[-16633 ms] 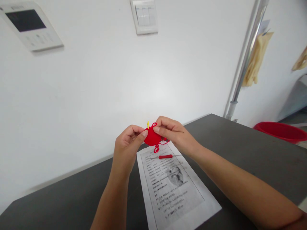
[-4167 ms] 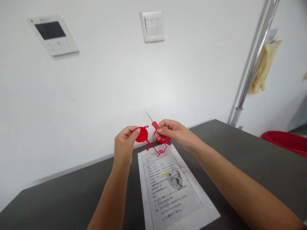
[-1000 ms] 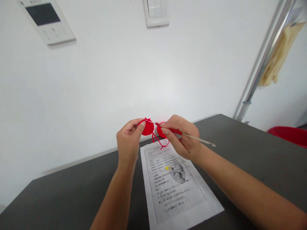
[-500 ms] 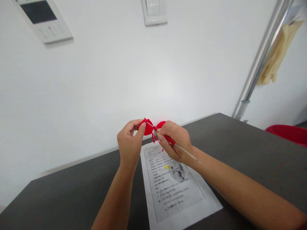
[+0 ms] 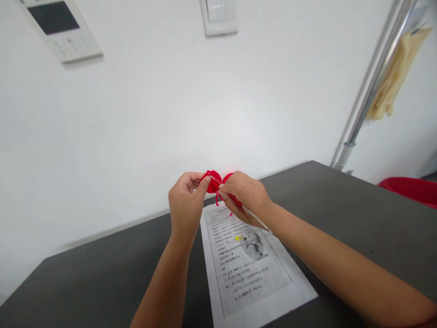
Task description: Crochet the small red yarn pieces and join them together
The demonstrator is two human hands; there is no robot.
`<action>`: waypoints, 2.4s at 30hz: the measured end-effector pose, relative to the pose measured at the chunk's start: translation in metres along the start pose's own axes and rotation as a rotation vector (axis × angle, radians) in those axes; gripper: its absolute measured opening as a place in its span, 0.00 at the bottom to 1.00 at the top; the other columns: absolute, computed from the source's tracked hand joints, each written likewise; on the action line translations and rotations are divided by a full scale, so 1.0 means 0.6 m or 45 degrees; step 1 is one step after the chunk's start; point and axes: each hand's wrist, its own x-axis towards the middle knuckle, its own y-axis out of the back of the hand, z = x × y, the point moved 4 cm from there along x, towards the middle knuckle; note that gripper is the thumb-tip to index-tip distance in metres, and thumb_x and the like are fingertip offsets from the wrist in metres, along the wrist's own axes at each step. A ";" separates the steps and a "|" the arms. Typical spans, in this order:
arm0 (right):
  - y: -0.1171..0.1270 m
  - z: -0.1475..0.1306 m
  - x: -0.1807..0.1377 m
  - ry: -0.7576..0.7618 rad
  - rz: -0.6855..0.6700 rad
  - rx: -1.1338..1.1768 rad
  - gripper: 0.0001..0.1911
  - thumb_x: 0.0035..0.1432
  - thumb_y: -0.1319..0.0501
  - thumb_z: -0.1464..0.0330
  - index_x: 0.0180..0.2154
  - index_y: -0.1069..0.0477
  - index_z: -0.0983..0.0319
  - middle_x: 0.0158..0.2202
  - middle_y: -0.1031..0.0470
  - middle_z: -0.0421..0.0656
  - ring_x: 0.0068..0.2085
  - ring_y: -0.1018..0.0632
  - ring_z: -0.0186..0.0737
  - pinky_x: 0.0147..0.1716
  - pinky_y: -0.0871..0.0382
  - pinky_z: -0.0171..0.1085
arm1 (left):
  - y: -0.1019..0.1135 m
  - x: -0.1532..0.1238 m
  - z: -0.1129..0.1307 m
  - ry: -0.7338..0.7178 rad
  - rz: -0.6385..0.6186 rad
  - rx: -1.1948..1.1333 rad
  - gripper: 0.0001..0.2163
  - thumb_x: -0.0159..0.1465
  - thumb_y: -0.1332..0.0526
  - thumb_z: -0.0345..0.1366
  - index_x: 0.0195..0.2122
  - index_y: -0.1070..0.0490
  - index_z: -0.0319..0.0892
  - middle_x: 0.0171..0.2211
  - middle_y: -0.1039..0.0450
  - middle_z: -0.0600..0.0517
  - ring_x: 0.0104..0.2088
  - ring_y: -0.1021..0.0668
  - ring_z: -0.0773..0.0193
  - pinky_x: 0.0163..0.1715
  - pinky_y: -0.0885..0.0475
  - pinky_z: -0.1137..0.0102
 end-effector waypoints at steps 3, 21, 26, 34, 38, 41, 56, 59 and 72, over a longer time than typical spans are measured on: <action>0.002 0.008 -0.003 -0.129 0.009 0.048 0.04 0.66 0.45 0.73 0.39 0.34 0.60 0.28 0.25 0.42 0.30 0.26 0.37 0.30 0.30 0.35 | -0.005 -0.002 0.004 0.017 -0.037 -0.059 0.02 0.57 0.33 0.32 0.29 0.24 0.40 0.24 0.21 0.54 0.26 0.22 0.66 0.30 0.26 0.71; -0.019 0.054 -0.014 -1.388 0.103 1.101 0.13 0.60 0.37 0.58 0.33 0.32 0.60 0.29 0.28 0.37 0.29 0.27 0.31 0.30 0.33 0.34 | -0.014 -0.003 -0.011 0.061 -0.099 -0.366 0.12 0.65 0.39 0.41 0.30 0.22 0.41 0.27 0.20 0.52 0.31 0.21 0.64 0.36 0.26 0.69; -0.029 0.063 -0.021 -1.480 0.184 1.364 0.18 0.58 0.36 0.53 0.32 0.30 0.61 0.27 0.26 0.37 0.25 0.27 0.29 0.28 0.32 0.32 | -0.018 0.002 -0.022 0.148 -0.204 -0.400 0.07 0.60 0.34 0.39 0.33 0.22 0.41 0.30 0.20 0.52 0.32 0.21 0.63 0.37 0.27 0.69; -0.036 0.066 -0.020 -1.569 0.143 1.600 0.22 0.53 0.32 0.49 0.30 0.28 0.62 0.26 0.25 0.38 0.27 0.24 0.32 0.26 0.28 0.30 | -0.020 0.000 -0.009 0.119 -0.234 -0.264 0.04 0.56 0.33 0.36 0.31 0.23 0.42 0.30 0.20 0.52 0.34 0.21 0.62 0.38 0.27 0.68; -0.044 0.068 -0.023 -1.677 0.090 1.763 0.23 0.55 0.34 0.49 0.30 0.29 0.62 0.24 0.26 0.37 0.23 0.24 0.31 0.25 0.27 0.31 | -0.015 0.001 -0.011 0.124 -0.219 -0.214 0.04 0.56 0.35 0.36 0.29 0.25 0.42 0.28 0.22 0.53 0.32 0.22 0.63 0.37 0.27 0.68; -0.047 0.067 -0.025 -1.701 0.080 1.895 0.22 0.56 0.35 0.49 0.30 0.29 0.62 0.23 0.28 0.36 0.22 0.25 0.30 0.24 0.29 0.31 | -0.016 0.001 -0.011 0.121 -0.234 -0.186 0.04 0.55 0.35 0.36 0.29 0.25 0.42 0.28 0.23 0.53 0.32 0.22 0.62 0.36 0.28 0.68; -0.043 0.062 -0.024 -1.603 0.047 1.744 0.14 0.52 0.31 0.60 0.28 0.31 0.63 0.21 0.33 0.33 0.22 0.34 0.27 0.22 0.43 0.29 | -0.016 -0.001 -0.009 -0.048 -0.261 0.028 0.01 0.58 0.36 0.32 0.31 0.26 0.44 0.29 0.25 0.54 0.34 0.25 0.62 0.40 0.32 0.67; -0.045 0.059 -0.022 -1.582 0.011 1.754 0.15 0.52 0.31 0.58 0.28 0.31 0.62 0.19 0.34 0.32 0.20 0.36 0.27 0.20 0.44 0.29 | -0.019 0.000 -0.011 -0.008 -0.277 0.008 0.02 0.57 0.36 0.33 0.31 0.26 0.44 0.30 0.25 0.54 0.33 0.25 0.63 0.39 0.32 0.68; -0.049 0.074 -0.033 -1.706 -0.063 1.570 0.31 0.51 0.38 0.40 0.23 0.29 0.62 0.19 0.28 0.39 0.22 0.27 0.33 0.25 0.35 0.32 | -0.048 -0.012 -0.021 0.244 -0.491 -0.139 0.06 0.58 0.39 0.38 0.32 0.35 0.45 0.17 0.33 0.60 0.15 0.35 0.70 0.16 0.42 0.75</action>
